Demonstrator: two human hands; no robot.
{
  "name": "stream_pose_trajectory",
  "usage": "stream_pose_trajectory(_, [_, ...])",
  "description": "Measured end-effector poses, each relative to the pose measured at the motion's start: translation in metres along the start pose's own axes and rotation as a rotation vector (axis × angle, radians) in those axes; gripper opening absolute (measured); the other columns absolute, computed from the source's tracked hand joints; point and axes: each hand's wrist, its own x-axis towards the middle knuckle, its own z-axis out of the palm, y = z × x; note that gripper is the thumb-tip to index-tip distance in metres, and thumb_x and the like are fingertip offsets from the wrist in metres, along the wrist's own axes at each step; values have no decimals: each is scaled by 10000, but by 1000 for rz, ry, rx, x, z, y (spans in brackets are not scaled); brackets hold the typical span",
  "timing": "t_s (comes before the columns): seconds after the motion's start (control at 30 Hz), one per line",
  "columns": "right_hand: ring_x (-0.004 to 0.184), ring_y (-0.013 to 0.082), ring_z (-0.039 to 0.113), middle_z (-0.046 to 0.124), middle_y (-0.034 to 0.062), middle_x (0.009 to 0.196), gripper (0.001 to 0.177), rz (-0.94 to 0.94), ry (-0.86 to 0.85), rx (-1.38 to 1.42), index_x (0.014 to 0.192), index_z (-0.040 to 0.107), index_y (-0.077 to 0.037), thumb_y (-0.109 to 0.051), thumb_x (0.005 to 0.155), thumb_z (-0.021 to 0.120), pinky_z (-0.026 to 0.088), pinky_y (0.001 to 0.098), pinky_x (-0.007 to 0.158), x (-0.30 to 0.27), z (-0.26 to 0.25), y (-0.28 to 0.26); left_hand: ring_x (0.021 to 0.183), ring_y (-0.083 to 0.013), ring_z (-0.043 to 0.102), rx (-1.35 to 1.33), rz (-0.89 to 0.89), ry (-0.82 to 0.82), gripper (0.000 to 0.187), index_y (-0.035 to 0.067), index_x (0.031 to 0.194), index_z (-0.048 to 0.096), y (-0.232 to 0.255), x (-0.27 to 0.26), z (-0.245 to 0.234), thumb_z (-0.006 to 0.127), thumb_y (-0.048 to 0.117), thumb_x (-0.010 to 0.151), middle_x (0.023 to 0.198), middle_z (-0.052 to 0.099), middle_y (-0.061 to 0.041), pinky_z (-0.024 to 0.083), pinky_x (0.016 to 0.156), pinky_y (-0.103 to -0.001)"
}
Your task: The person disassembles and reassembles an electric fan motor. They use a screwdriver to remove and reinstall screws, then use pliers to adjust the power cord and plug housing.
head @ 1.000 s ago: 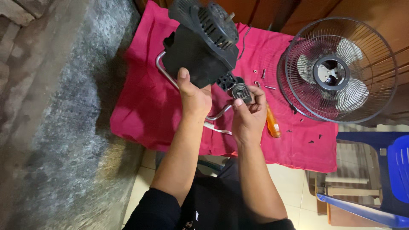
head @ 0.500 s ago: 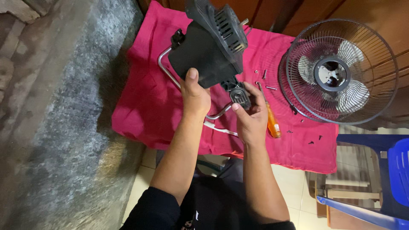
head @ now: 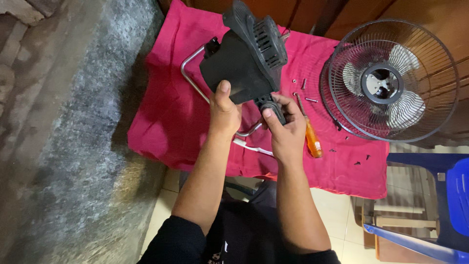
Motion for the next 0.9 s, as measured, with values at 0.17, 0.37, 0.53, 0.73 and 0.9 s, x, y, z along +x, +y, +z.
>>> stream_pose_trajectory(0.17, [795,85,625,677,35,995,398,-19,68,-36,1262,646,15,-120,910,774,515,229,713,-2,10,1,1214,-256,624,-27,36,-22,847,16,1404,498,1,0,2,736,610,850,1330,607,-100,511,1072,-429])
stream_pose_trajectory(0.37, [1092,138,651,695,61,1181,425,-154,-30,-228,1279,636,40,-93,914,807,522,284,1000,-9,26,-23,1167,-302,622,-237,-110,-71,871,73,1441,533,4,6,-3,598,747,893,1313,626,-101,499,983,-476])
stream_pose_trajectory(0.53, [1078,149,638,655,72,1156,478,-288,97,-491,1254,569,12,-81,880,853,518,283,988,-37,51,-31,1007,-297,671,-389,-157,47,849,151,1400,535,0,8,-15,469,811,869,1220,665,-88,553,869,-490])
stream_pose_trajectory(0.73, [976,109,622,639,44,1078,441,-180,98,-431,1198,589,-5,-75,858,860,525,246,890,-49,55,-32,977,-276,648,-335,-129,78,809,140,1419,515,0,15,-32,499,744,881,1220,646,-98,541,861,-475])
stream_pose_trajectory(0.9, [963,101,609,628,37,1062,433,-193,158,-389,1196,591,-5,-74,867,863,523,248,887,-51,56,-30,953,-259,629,-338,-139,78,779,131,1435,498,-8,13,-35,525,688,891,1220,630,-106,530,854,-463])
